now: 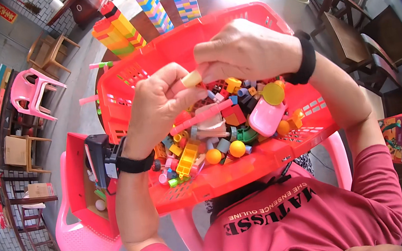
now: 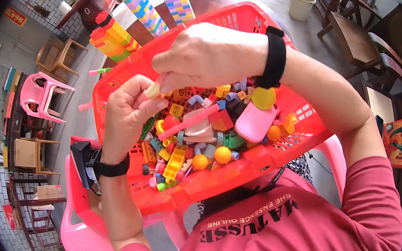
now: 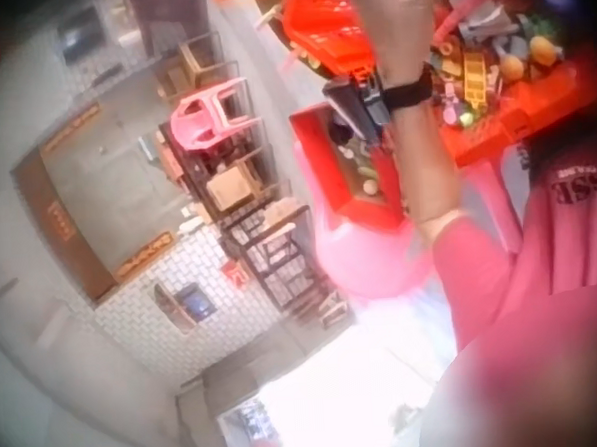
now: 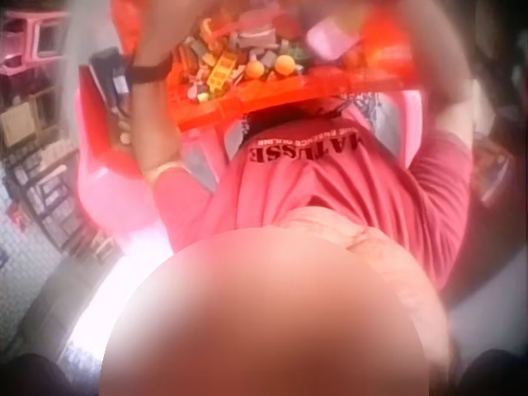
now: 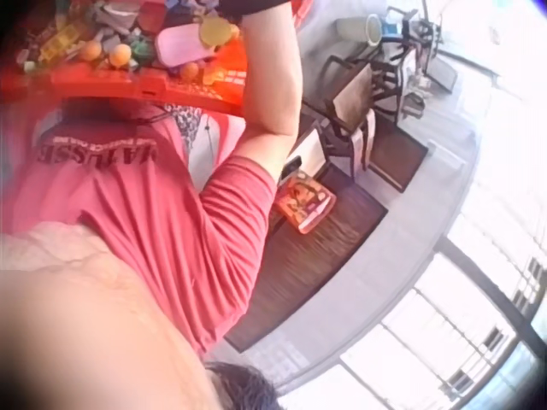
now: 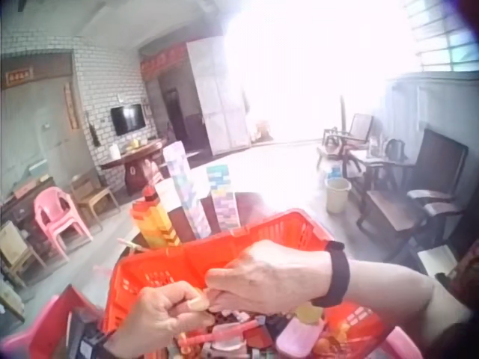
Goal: The person connects plastic toy blocks by hand while sorting through a red basket. They pick up individual pieces, including a yellow block and a toy car base, and move them between containers.
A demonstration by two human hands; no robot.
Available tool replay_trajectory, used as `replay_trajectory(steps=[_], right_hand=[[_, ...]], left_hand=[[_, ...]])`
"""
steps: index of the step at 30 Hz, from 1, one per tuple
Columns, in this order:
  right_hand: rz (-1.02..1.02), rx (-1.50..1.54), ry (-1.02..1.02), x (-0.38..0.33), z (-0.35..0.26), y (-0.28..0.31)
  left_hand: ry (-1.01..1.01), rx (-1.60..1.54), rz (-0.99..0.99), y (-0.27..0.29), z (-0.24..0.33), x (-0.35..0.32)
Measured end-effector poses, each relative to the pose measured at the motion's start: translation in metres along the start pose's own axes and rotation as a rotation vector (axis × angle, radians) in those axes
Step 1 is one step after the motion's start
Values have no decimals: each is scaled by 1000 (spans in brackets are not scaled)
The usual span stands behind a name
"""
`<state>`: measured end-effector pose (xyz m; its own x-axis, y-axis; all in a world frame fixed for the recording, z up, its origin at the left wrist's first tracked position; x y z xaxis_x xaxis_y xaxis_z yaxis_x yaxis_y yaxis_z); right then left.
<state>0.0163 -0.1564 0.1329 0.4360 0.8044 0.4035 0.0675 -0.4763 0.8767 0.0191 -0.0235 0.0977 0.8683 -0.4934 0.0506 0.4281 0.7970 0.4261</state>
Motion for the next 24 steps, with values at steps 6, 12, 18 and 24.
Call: replay_trajectory(steps=[6,12,18,24], right_hand=[[39,339,-48,0,11,-12],[-8,313,-93,-1,15,-14],[-260,-276,-86,-13,33,-52],[-208,-283,-155,-25,97,-51]], left_hand=[[-261,548,198,4,24,-6],[-278,527,168,-3,9,2],[-231,564,33,-21,-46,37],[-46,700,-7,-13,-96,39]])
Point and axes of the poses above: each hand's wrist, its own x-axis towards the middle knuckle, its own y-axis out of the back of the hand, z = x × y, the point moved 7 cm from there along x, towards the middle knuckle, and after that the axes turned 3 degrees about y, right-handed, at the moved point
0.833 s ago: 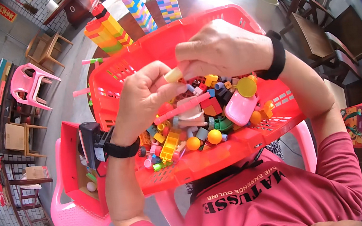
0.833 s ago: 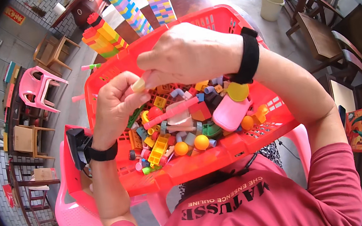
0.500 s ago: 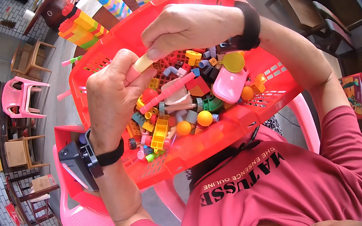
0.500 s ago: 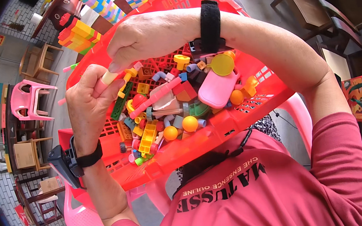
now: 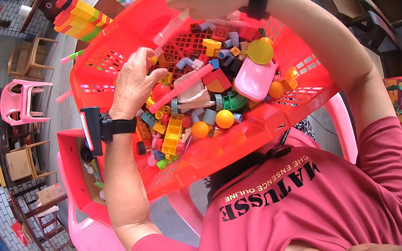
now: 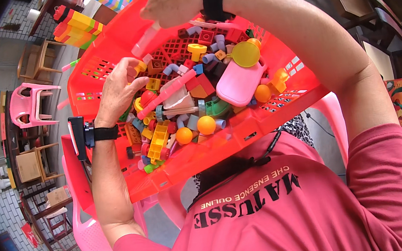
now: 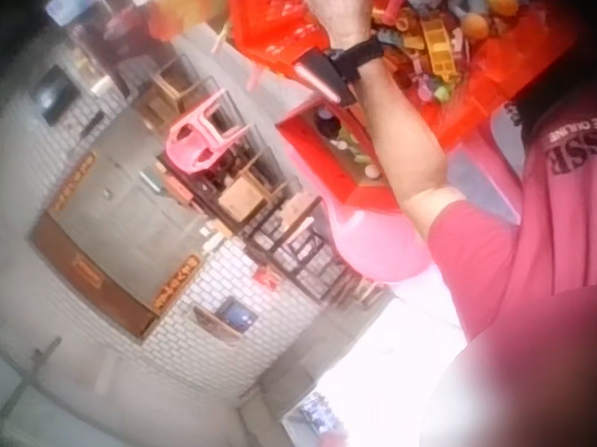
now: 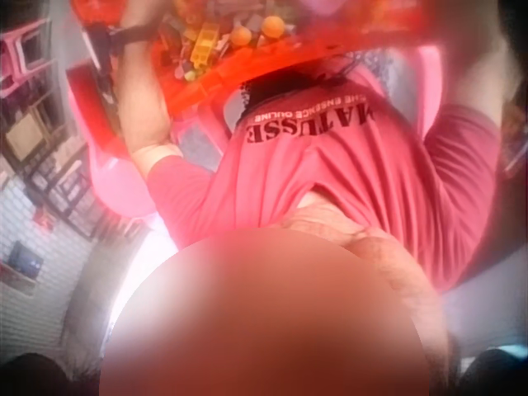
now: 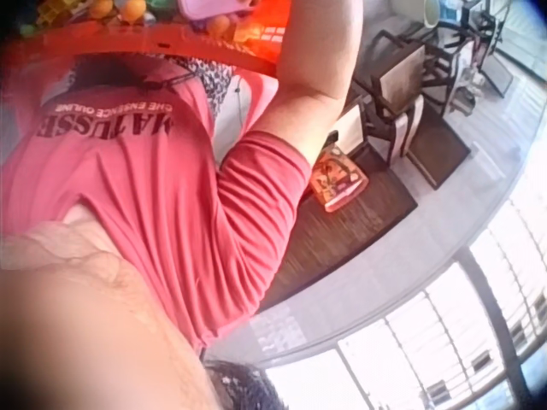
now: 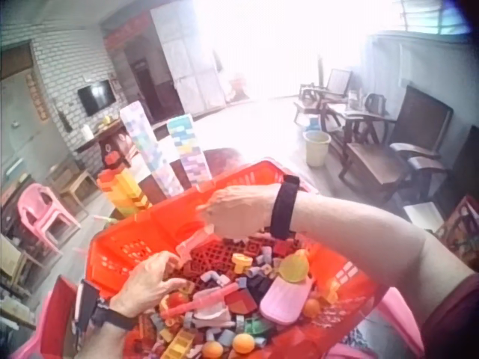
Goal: The person connects plastic toy blocks by hand while sorting through a red basket. They pick up individual pieces, including a yellow block and a toy car base, and move them between containers.
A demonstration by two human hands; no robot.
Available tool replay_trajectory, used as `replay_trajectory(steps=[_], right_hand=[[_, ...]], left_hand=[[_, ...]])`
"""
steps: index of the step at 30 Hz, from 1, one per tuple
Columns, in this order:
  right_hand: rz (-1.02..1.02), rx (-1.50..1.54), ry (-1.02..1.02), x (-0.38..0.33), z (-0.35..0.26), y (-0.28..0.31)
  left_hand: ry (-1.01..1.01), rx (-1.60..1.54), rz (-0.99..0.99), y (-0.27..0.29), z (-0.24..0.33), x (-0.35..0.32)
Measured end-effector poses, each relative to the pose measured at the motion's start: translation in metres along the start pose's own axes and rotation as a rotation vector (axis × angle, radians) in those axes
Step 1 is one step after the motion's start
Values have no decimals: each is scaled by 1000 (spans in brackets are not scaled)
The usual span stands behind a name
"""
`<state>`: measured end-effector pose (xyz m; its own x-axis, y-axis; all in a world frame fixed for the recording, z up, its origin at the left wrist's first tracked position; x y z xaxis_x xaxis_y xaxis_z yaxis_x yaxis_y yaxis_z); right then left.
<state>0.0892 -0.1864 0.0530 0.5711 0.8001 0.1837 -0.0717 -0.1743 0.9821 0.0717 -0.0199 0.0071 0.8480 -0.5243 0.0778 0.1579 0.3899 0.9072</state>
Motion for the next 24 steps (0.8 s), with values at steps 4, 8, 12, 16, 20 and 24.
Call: replay_trajectory(steps=[4,8,12,16,20,24], right_hand=[[134,84,19,7,18,-10],[164,81,-94,5,29,-19],[200,35,-37,1,23,-14],[266,211,-147,-1,28,-1],[281,223,-219,-2,30,7],[417,318,-298,1,29,15]], left_hand=[[32,-23,-246,-36,-3,-3],[-51,22,-348,-59,7,-12],[-37,65,-336,-58,4,-12],[96,-170,-154,-18,-10,2],[270,-976,21,15,-25,1],[266,-1285,92,25,-26,-2]])
Point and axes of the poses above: each hand's wrist, its own x-axis towards the middle knuckle, its own y-axis out of the back of the hand, z = x × y, the point moved 7 cm from there along x, towards the middle knuckle, and after that the axes turned 3 degrees about y, right-handed, at the moved point
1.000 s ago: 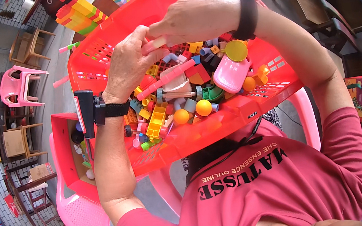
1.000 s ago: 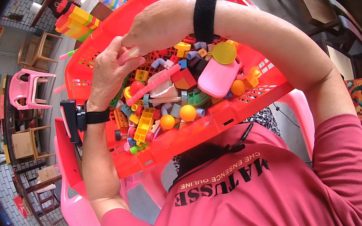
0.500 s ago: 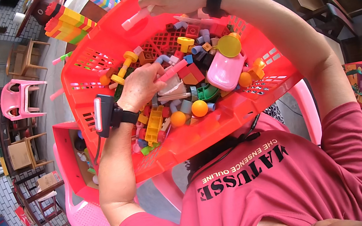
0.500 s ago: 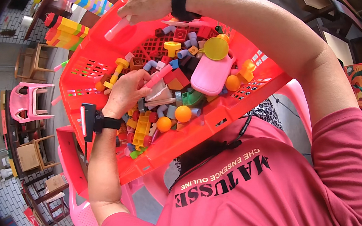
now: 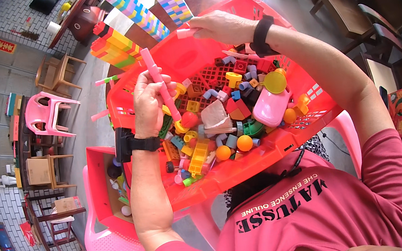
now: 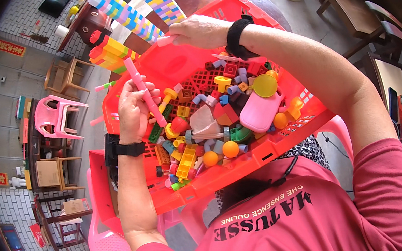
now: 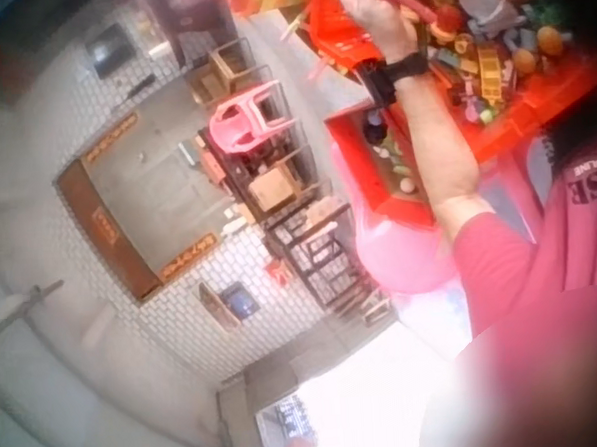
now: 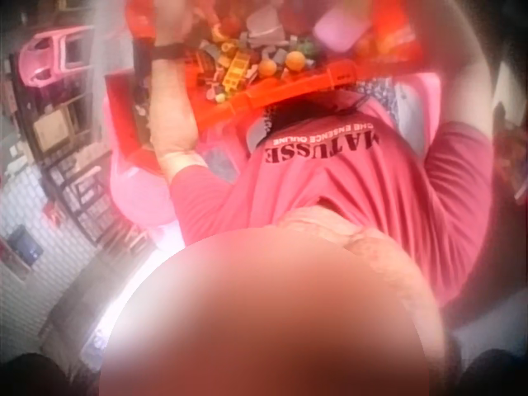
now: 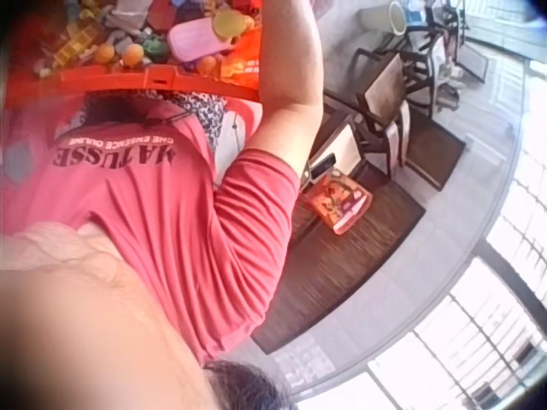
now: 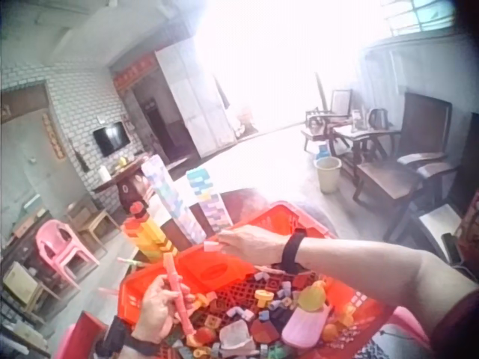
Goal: The person connects plastic toy blocks by hand while sorting through a red basket. They pick up individual pieces, including a yellow block and a toy car base, and move them between containers.
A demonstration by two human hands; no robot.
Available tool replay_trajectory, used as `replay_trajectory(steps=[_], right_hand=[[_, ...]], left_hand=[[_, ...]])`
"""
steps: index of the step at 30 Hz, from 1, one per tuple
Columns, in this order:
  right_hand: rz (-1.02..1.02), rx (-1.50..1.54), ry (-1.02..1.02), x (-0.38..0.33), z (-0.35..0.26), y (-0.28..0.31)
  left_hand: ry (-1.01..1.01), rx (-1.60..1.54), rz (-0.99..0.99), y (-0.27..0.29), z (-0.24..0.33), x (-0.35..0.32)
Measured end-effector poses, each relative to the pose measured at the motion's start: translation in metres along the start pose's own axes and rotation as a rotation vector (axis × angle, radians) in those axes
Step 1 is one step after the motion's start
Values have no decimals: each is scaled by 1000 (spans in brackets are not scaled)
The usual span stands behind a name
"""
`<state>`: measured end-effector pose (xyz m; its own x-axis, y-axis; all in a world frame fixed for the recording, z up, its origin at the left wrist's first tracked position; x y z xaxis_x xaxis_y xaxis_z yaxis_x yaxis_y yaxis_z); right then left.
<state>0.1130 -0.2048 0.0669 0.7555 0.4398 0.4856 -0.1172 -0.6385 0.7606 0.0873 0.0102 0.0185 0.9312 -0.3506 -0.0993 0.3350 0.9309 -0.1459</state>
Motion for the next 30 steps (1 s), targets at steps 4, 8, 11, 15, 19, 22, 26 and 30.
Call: replay_trajectory(steps=[4,8,11,15,19,22,26,30], right_hand=[[-101,405,-180,-2,6,-4],[-61,277,-8,0,-5,1],[-47,121,156,-1,-12,-2],[-150,54,174,-3,-7,-12],[-227,74,172,-4,-6,-17],[-298,57,162,-7,-7,-21],[-333,35,245,-10,-16,-23],[-468,-37,270,-16,-20,-34]], left_hand=[[-12,9,-70,-6,0,1],[-40,-2,-59,-8,1,-1],[-40,100,-31,-8,0,-1],[-113,473,36,-5,3,-1],[-145,712,45,-6,2,-1],[-234,834,12,-12,6,-3],[-204,905,-65,-16,8,-7],[-216,1074,-152,-24,9,-12]])
Point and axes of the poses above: each hand's wrist, its own x-axis towards the middle knuckle, its own y-axis out of the back of the hand, z = x × y, the point moved 7 cm from there along x, towards the middle knuckle, and after that the axes turned 3 degrees about y, right-handed, at the moved point
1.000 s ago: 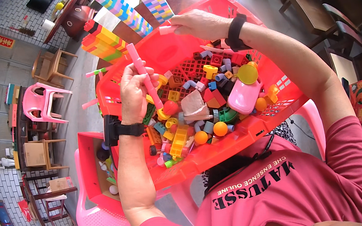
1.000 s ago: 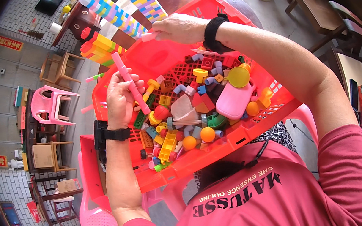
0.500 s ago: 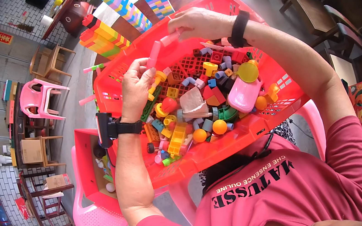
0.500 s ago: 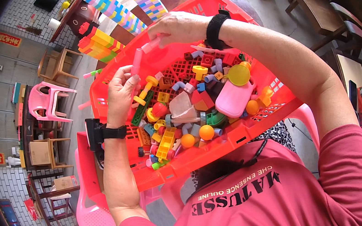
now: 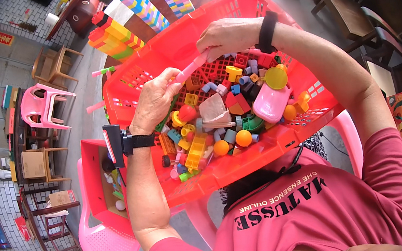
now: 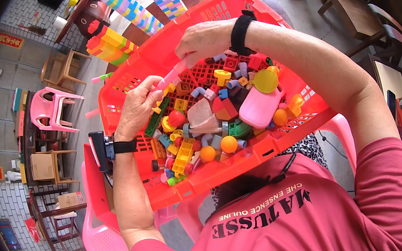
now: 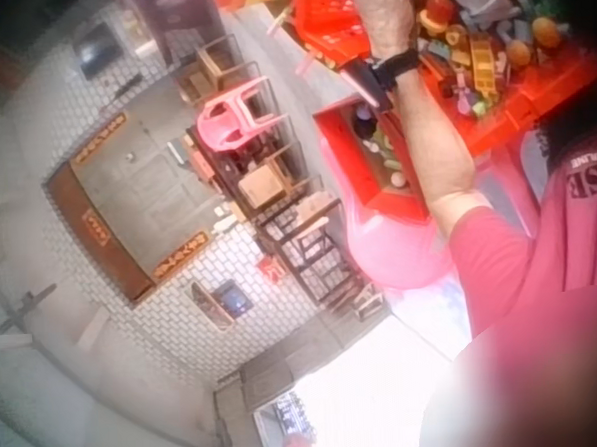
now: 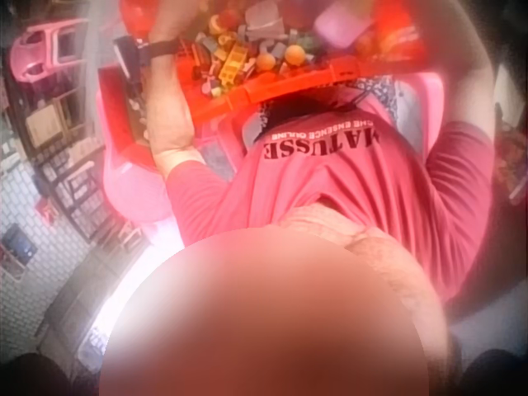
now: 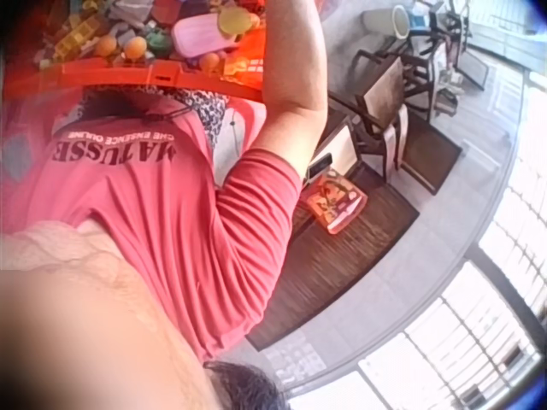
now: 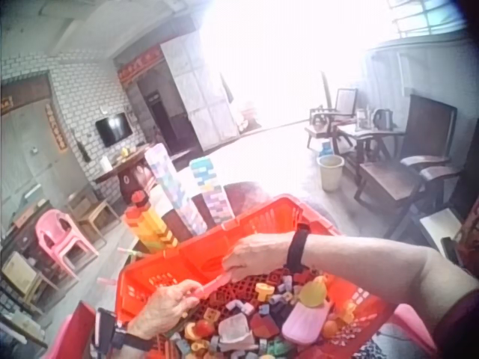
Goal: The person connects plastic toy blocks by hand while sorting through a red basket. They pick up individual pieces, including a yellow block and a toy car base, and move them between containers.
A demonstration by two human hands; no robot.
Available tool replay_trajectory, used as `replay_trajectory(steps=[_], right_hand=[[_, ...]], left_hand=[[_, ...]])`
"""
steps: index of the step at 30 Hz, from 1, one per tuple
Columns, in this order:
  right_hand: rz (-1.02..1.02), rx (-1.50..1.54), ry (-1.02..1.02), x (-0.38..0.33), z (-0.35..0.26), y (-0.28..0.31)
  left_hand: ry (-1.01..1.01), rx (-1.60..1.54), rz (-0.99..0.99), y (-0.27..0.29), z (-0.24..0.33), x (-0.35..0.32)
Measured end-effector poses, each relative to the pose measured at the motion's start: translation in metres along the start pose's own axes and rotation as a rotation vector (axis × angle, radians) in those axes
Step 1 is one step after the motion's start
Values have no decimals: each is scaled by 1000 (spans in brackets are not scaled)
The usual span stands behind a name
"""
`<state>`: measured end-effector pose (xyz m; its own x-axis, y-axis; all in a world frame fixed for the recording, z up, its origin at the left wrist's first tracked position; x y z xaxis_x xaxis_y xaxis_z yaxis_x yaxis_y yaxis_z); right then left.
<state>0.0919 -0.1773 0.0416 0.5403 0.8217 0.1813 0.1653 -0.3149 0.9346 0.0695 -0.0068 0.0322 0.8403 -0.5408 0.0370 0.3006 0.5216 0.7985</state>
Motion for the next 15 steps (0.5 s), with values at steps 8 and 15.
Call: replay_trajectory(steps=[8,15], right_hand=[[33,-65,-28,2,-9,-10],[29,-38,44,2,-19,-2]], left_hand=[[-91,358,75,1,17,-1],[-174,486,175,-4,34,-4]])
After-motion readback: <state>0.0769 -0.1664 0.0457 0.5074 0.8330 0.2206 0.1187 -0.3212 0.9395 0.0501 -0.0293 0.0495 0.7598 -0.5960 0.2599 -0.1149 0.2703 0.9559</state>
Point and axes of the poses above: each hand's wrist, its own x-axis towards the middle knuckle, its own y-axis out of the back of the hand, z = x × y, the point moved 7 cm from there along x, towards the middle knuckle, and after that the axes turned 3 degrees about y, right-handed, at the moved point
